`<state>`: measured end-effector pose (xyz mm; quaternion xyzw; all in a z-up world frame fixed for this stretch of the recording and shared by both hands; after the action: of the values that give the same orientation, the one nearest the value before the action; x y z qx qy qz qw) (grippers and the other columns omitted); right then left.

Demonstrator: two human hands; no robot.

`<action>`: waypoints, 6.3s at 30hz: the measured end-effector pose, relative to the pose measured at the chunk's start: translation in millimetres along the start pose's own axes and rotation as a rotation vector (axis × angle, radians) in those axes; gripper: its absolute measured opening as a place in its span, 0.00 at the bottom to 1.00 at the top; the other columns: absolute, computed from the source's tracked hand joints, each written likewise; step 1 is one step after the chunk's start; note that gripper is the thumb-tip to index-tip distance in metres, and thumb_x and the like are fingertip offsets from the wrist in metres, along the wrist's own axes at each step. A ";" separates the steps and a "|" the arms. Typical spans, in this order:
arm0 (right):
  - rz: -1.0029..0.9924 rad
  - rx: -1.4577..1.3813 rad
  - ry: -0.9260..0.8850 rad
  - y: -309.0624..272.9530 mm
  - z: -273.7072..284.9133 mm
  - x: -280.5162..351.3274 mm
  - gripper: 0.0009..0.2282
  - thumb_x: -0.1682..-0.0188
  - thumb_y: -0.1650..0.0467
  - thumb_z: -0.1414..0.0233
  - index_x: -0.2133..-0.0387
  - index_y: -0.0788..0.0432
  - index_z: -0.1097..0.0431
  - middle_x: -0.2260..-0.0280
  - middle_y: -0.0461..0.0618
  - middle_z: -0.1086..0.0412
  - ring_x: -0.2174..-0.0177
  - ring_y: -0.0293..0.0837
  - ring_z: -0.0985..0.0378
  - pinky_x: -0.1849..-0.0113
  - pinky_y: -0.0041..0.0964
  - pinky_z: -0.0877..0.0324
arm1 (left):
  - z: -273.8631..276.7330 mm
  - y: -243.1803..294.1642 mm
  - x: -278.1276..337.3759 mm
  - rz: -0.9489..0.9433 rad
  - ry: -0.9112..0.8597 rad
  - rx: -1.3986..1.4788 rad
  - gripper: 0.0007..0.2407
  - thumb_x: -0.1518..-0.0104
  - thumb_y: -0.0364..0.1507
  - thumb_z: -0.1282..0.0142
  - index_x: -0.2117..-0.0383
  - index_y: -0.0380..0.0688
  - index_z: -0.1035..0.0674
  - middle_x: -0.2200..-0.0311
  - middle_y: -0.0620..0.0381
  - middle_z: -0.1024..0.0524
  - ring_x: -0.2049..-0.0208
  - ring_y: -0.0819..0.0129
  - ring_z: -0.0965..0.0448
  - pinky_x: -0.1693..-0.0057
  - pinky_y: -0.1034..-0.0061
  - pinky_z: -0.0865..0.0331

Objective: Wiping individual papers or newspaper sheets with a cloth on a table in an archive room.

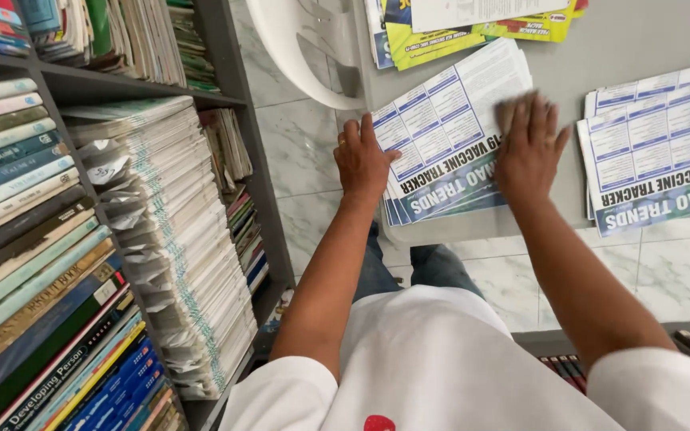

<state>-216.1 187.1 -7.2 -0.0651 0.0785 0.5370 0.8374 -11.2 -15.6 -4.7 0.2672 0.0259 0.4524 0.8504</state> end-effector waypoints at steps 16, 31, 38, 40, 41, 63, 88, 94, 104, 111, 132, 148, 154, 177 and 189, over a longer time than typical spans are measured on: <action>-0.036 -0.107 0.017 -21.3 -0.6 45.3 0.25 0.46 0.71 0.50 0.33 0.60 0.38 0.33 0.69 0.44 0.35 0.69 0.44 0.41 0.74 0.57 | 9.8 0.7 -4.6 0.049 -0.038 0.089 0.35 0.56 0.39 0.25 0.43 0.45 0.34 0.51 0.51 0.36 0.49 0.47 0.27 0.50 0.50 0.26; 0.063 -0.224 -0.021 -112.5 35.9 65.4 0.21 0.41 0.67 0.60 0.33 0.48 0.38 0.31 0.51 0.43 0.31 0.53 0.46 0.33 0.55 0.67 | 26.6 10.2 1.4 0.119 -0.150 0.363 0.22 0.51 0.33 0.29 0.55 0.47 0.31 0.55 0.47 0.28 0.50 0.40 0.23 0.47 0.48 0.29; -0.191 0.025 0.158 3.8 6.1 17.9 0.22 0.42 0.72 0.56 0.34 0.61 0.32 0.37 0.62 0.37 0.38 0.59 0.36 0.42 0.53 0.41 | 16.5 -13.8 10.5 0.311 -0.241 0.777 0.14 0.41 0.24 0.42 0.49 0.52 0.21 0.70 0.44 0.17 0.73 0.62 0.13 0.66 0.76 0.18; -0.369 -0.031 0.056 -21.2 16.4 -44.6 0.19 0.42 0.76 0.53 0.37 0.59 0.33 0.37 0.58 0.41 0.40 0.59 0.37 0.43 0.62 0.43 | 22.2 -6.9 12.1 0.317 -0.296 0.847 0.14 0.39 0.22 0.46 0.47 0.46 0.23 0.66 0.46 0.18 0.71 0.67 0.16 0.64 0.77 0.19; -0.547 -0.085 -0.051 -32.2 20.7 -72.5 0.18 0.43 0.79 0.51 0.39 0.56 0.33 0.38 0.53 0.45 0.41 0.60 0.37 0.43 0.70 0.45 | 24.3 -2.7 14.9 0.322 -0.353 0.918 0.14 0.37 0.19 0.51 0.45 0.39 0.25 0.63 0.49 0.19 0.70 0.72 0.20 0.61 0.79 0.19; 0.027 -0.155 -0.194 -64.6 147.6 33.8 0.13 0.50 0.65 0.46 0.52 0.34 0.25 0.54 0.33 0.24 0.61 0.44 0.17 0.63 0.39 0.25 | 121.2 85.3 50.3 -0.334 -0.654 -0.108 0.23 0.44 0.40 0.38 0.40 0.60 0.23 0.28 0.37 0.53 0.27 0.35 0.57 0.32 0.27 0.61; 0.080 -0.276 -0.001 -132.1 32.4 44.7 0.22 0.42 0.71 0.61 0.34 0.60 0.40 0.32 0.59 0.42 0.33 0.57 0.44 0.37 0.67 0.57 | -62.1 -44.3 68.0 0.533 -0.498 1.242 0.13 0.34 0.24 0.52 0.45 0.39 0.21 0.62 0.46 0.20 0.67 0.63 0.21 0.64 0.67 0.20; -0.102 0.014 0.048 -6.2 -3.9 8.3 0.24 0.44 0.77 0.57 0.34 0.79 0.41 0.38 0.83 0.41 0.40 0.80 0.43 0.49 0.83 0.57 | -54.2 -44.7 69.9 0.625 -0.550 1.116 0.13 0.36 0.27 0.48 0.46 0.41 0.22 0.70 0.52 0.23 0.77 0.68 0.23 0.73 0.72 0.21; 0.008 -0.361 0.044 -165.6 19.3 15.2 0.23 0.41 0.60 0.58 0.34 0.56 0.39 0.31 0.53 0.44 0.31 0.54 0.48 0.34 0.55 0.67 | -79.7 -60.0 59.3 0.776 -0.586 1.558 0.10 0.30 0.34 0.54 0.54 0.47 0.21 0.64 0.45 0.17 0.68 0.52 0.14 0.67 0.51 0.18; -0.110 -0.077 -0.029 -45.4 7.5 70.8 0.25 0.43 0.71 0.60 0.31 0.64 0.43 0.31 0.68 0.45 0.32 0.68 0.48 0.39 0.74 0.63 | -97.1 -63.4 56.2 0.750 -0.499 1.292 0.12 0.31 0.35 0.51 0.49 0.44 0.25 0.66 0.44 0.20 0.72 0.55 0.15 0.68 0.60 0.17; -0.696 -1.166 0.260 48.3 97.3 23.4 0.28 0.49 0.74 0.59 0.31 0.56 0.47 0.45 0.50 0.32 0.60 0.40 0.30 0.56 0.29 0.36 | 125.4 138.1 86.3 -0.658 -0.254 0.573 0.19 0.33 0.21 0.56 0.36 0.50 0.27 0.43 0.48 0.23 0.45 0.49 0.21 0.45 0.59 0.22; -0.979 -1.560 0.631 208.6 173.3 158.4 0.23 0.41 0.81 0.51 0.34 0.48 0.39 0.43 0.42 0.28 0.50 0.34 0.24 0.43 0.25 0.27 | -27.4 263.1 2.9 -0.328 -0.676 0.823 0.31 0.45 0.19 0.43 0.33 0.55 0.38 0.40 0.40 0.33 0.43 0.52 0.30 0.40 0.63 0.27; -1.295 -1.326 0.419 244.5 153.7 170.3 0.18 0.42 0.76 0.49 0.40 0.53 0.38 0.47 0.42 0.27 0.53 0.33 0.21 0.50 0.22 0.22 | -86.6 297.7 -7.7 0.048 -0.905 0.952 0.21 0.44 0.18 0.53 0.43 0.41 0.22 0.56 0.50 0.20 0.64 0.70 0.22 0.54 0.77 0.24; -0.238 -0.374 0.141 13.6 69.9 -27.7 0.19 0.52 0.77 0.42 0.46 0.62 0.30 0.50 0.60 0.27 0.47 0.59 0.28 0.45 0.54 0.39 | 19.3 8.0 -2.2 0.008 -0.029 0.054 0.37 0.54 0.33 0.25 0.36 0.38 0.33 0.46 0.36 0.36 0.47 0.32 0.28 0.45 0.41 0.29; 0.253 -0.302 -0.077 -112.2 11.0 41.4 0.26 0.44 0.62 0.51 0.32 0.54 0.39 0.32 0.57 0.41 0.31 0.56 0.48 0.33 0.59 0.66 | -3.9 -9.6 -2.1 -0.113 0.015 0.013 0.37 0.56 0.37 0.25 0.39 0.45 0.35 0.53 0.48 0.37 0.52 0.39 0.25 0.54 0.46 0.24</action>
<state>-96.4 179.5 -1.9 -0.1589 -0.0276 0.6457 0.7464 -6.3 -19.9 -13.0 0.2676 0.0504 0.4055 0.8726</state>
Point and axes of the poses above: each hand's wrist, its own x-axis away from the middle knuckle, its own z-axis out of the back of the hand, y = z × x, the point moved 2 cm from there along -x, towards the middle knuckle
